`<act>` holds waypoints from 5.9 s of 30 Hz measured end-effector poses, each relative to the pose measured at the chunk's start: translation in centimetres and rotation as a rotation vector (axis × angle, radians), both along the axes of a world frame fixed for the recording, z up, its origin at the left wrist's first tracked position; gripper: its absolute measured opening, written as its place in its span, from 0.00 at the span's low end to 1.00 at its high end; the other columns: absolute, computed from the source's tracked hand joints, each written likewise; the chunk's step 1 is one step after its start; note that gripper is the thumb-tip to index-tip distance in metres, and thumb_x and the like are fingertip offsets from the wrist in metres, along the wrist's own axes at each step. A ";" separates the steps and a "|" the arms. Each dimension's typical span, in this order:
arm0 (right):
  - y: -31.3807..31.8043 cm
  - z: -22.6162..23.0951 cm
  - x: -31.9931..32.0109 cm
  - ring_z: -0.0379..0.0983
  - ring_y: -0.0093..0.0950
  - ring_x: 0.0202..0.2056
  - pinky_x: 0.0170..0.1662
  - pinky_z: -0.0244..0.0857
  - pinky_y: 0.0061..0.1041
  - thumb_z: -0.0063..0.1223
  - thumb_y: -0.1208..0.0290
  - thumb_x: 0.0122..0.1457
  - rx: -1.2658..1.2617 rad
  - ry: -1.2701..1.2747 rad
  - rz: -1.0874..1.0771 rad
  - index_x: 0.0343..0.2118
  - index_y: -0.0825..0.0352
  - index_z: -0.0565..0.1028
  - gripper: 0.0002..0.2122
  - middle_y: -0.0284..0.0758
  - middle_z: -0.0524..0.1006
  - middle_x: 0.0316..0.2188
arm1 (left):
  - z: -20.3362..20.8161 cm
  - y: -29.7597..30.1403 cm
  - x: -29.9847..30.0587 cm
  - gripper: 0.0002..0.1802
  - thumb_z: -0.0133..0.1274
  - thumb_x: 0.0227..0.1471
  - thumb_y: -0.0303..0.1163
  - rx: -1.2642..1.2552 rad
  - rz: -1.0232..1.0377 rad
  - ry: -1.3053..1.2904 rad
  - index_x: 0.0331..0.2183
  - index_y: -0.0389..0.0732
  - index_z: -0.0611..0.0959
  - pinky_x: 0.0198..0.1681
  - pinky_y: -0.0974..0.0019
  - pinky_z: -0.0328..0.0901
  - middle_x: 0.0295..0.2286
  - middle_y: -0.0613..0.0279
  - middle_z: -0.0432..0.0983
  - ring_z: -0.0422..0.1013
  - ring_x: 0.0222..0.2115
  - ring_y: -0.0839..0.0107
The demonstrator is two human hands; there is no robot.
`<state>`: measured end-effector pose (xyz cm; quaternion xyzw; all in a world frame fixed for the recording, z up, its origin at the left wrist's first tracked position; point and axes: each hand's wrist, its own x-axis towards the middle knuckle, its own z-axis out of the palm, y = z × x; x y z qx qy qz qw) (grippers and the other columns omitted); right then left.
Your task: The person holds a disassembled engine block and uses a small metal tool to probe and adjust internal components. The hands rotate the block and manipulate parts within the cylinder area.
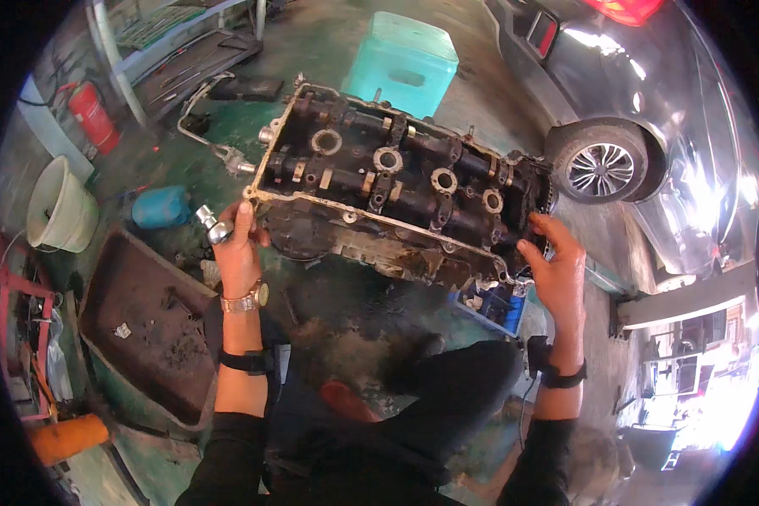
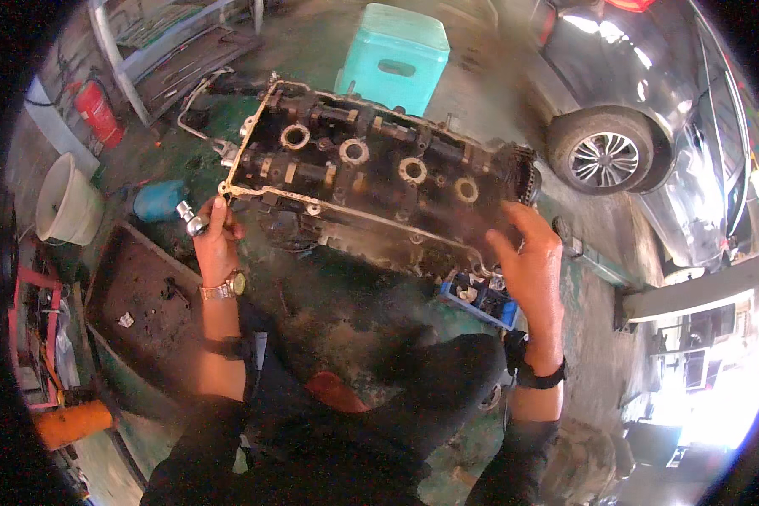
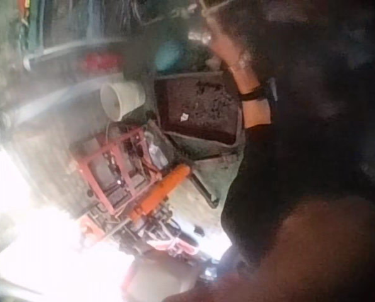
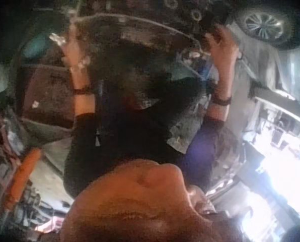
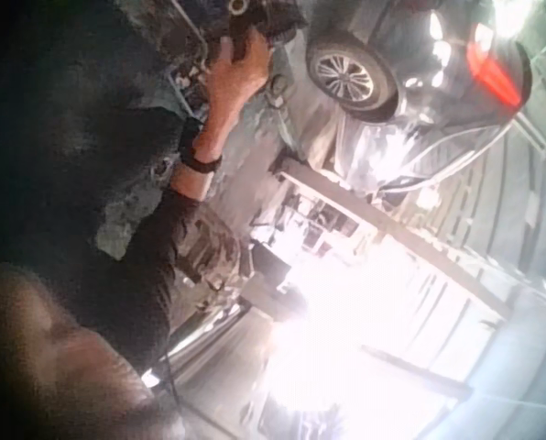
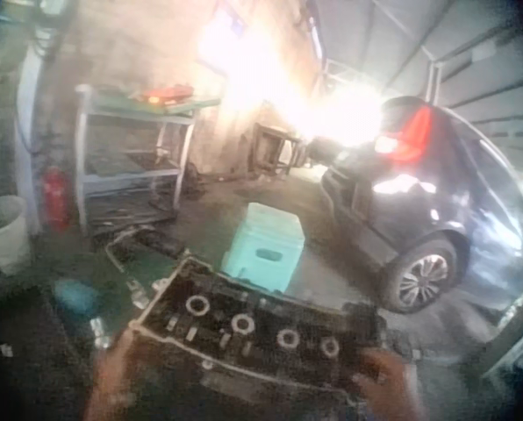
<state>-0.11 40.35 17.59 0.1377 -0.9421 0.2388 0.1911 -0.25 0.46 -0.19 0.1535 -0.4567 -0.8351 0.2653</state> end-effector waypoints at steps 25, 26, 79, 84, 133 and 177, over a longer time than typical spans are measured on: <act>0.2 -1.6 -3.7 0.70 0.47 0.48 0.52 0.65 0.39 0.66 0.72 0.45 0.326 -0.077 0.341 0.50 0.72 0.73 0.27 0.47 0.75 0.46 | 0.5 -0.1 0.0 0.19 0.58 0.58 0.39 -0.054 0.019 -0.028 0.40 0.32 0.78 0.21 0.68 0.60 0.22 0.68 0.64 0.62 0.18 0.75; 0.2 -1.6 -3.8 0.70 0.47 0.48 0.52 0.65 0.39 0.66 0.71 0.45 0.335 -0.070 0.342 0.49 0.72 0.73 0.26 0.47 0.75 0.46 | 0.5 0.0 0.0 0.18 0.58 0.58 0.39 -0.049 0.015 -0.026 0.40 0.32 0.78 0.21 0.68 0.59 0.22 0.68 0.64 0.62 0.18 0.76; -1.0 -1.4 -3.7 0.72 0.45 0.44 0.48 0.66 0.38 0.70 0.72 0.39 0.332 -0.127 0.227 0.46 0.70 0.76 0.26 0.43 0.77 0.41 | 0.4 -0.4 0.2 0.16 0.59 0.58 0.37 -0.055 0.000 -0.017 0.39 0.33 0.79 0.20 0.70 0.61 0.22 0.68 0.66 0.64 0.19 0.77; -0.9 -1.1 -3.5 0.71 0.45 0.47 0.51 0.65 0.38 0.68 0.73 0.42 0.349 -0.165 0.250 0.49 0.71 0.75 0.27 0.46 0.76 0.45 | 0.1 -0.3 -0.1 0.16 0.59 0.57 0.38 -0.043 0.011 -0.007 0.39 0.33 0.79 0.20 0.70 0.61 0.22 0.68 0.66 0.64 0.19 0.76; -0.2 -2.5 -3.4 0.74 0.44 0.46 0.50 0.67 0.35 0.65 0.74 0.47 0.216 -0.192 0.178 0.51 0.70 0.74 0.26 0.47 0.77 0.45 | 0.6 -0.1 0.1 0.14 0.58 0.59 0.39 0.027 -0.052 0.005 0.38 0.38 0.78 0.23 0.69 0.59 0.22 0.69 0.65 0.61 0.20 0.76; -0.8 0.2 -4.7 0.73 0.42 0.45 0.49 0.66 0.32 0.68 0.76 0.42 0.419 -0.244 0.319 0.46 0.74 0.75 0.25 0.45 0.76 0.42 | 0.1 -0.5 -0.1 0.23 0.63 0.54 0.40 0.013 -0.033 0.010 0.42 0.29 0.78 0.20 0.70 0.61 0.23 0.67 0.66 0.64 0.19 0.75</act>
